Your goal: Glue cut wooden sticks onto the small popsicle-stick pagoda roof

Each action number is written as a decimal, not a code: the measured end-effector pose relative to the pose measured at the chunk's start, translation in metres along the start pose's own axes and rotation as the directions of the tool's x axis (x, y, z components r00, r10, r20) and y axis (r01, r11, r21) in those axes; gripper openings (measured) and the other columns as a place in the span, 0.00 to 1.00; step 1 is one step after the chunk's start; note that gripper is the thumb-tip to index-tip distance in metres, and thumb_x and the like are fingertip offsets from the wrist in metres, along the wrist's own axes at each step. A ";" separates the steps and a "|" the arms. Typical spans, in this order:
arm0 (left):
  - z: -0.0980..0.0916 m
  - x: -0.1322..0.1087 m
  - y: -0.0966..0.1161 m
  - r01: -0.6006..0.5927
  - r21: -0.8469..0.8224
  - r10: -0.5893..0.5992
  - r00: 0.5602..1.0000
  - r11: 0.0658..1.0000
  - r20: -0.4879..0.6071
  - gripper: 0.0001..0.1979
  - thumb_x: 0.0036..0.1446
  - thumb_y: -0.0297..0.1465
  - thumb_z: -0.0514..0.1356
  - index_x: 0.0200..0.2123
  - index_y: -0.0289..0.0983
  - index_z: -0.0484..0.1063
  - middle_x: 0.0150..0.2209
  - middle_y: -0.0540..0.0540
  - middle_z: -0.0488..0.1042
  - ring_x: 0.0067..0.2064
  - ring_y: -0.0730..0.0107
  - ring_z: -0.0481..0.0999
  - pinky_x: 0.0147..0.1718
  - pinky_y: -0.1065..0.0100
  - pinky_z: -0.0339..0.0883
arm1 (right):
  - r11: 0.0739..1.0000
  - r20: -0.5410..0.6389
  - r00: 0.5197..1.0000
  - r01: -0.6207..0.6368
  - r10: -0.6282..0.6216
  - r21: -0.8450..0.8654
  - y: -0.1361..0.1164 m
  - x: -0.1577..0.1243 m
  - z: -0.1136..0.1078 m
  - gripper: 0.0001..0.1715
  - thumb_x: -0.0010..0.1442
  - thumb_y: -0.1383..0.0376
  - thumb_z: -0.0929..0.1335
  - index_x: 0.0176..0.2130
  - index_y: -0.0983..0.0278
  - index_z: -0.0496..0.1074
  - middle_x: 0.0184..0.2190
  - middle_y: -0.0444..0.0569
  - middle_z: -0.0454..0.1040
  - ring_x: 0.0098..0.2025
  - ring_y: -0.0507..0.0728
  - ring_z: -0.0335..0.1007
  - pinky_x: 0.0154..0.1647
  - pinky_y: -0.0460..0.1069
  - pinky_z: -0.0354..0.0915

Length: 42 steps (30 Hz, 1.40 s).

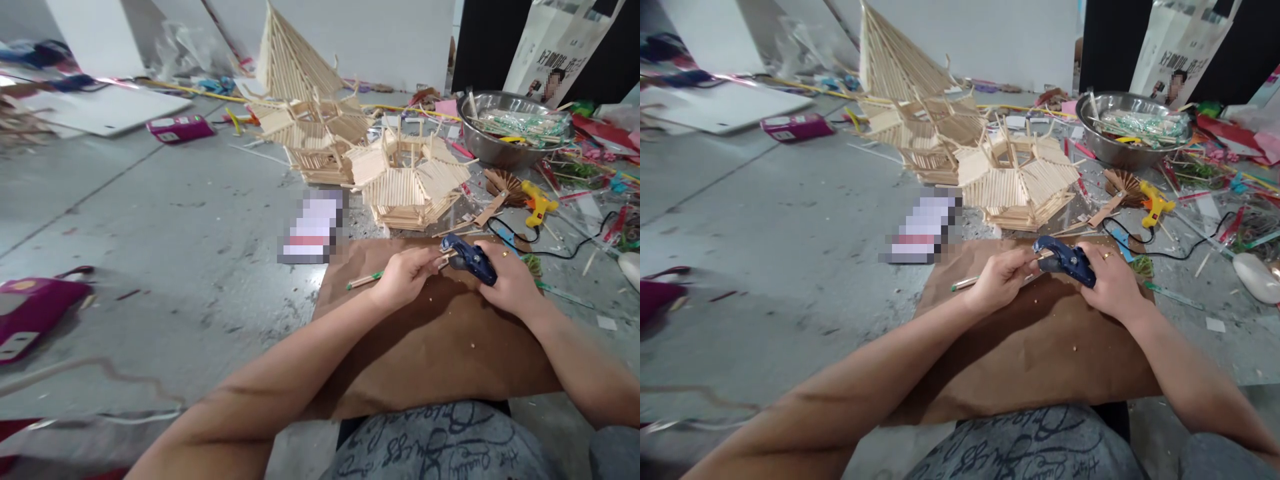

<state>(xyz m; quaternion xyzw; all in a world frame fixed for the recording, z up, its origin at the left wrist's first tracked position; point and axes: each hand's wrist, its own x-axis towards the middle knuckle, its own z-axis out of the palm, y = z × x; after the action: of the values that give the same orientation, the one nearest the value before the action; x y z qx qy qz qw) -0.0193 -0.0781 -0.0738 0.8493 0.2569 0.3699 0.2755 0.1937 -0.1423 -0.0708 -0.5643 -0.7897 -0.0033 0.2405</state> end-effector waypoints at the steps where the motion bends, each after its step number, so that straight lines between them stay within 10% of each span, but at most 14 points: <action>1: 0.000 0.000 0.000 -0.014 0.001 0.014 1.000 1.000 -0.005 0.11 0.59 0.26 0.49 0.27 0.34 0.67 0.23 0.49 0.71 0.25 0.77 0.68 0.28 0.77 0.61 | 1.000 0.006 1.000 0.005 -0.005 -0.013 -0.001 0.000 0.000 0.30 0.49 0.66 0.64 0.53 0.65 0.59 0.45 0.58 0.70 0.47 0.63 0.66 0.48 0.58 0.63; 42: 0.003 -0.004 0.002 0.009 0.000 -0.009 0.998 1.000 0.061 0.11 0.58 0.27 0.48 0.30 0.34 0.69 0.27 0.45 0.73 0.28 0.72 0.73 0.29 0.74 0.65 | 0.989 0.076 0.997 0.007 0.004 -0.145 -0.005 -0.003 -0.003 0.29 0.48 0.64 0.65 0.51 0.62 0.62 0.42 0.52 0.74 0.43 0.61 0.70 0.37 0.52 0.65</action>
<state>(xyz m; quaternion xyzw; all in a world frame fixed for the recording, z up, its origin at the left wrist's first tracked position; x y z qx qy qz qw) -0.0192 -0.0827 -0.0765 0.8589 0.2521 0.3429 0.2851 0.1910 -0.1476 -0.0684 -0.5793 -0.7966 -0.0393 0.1686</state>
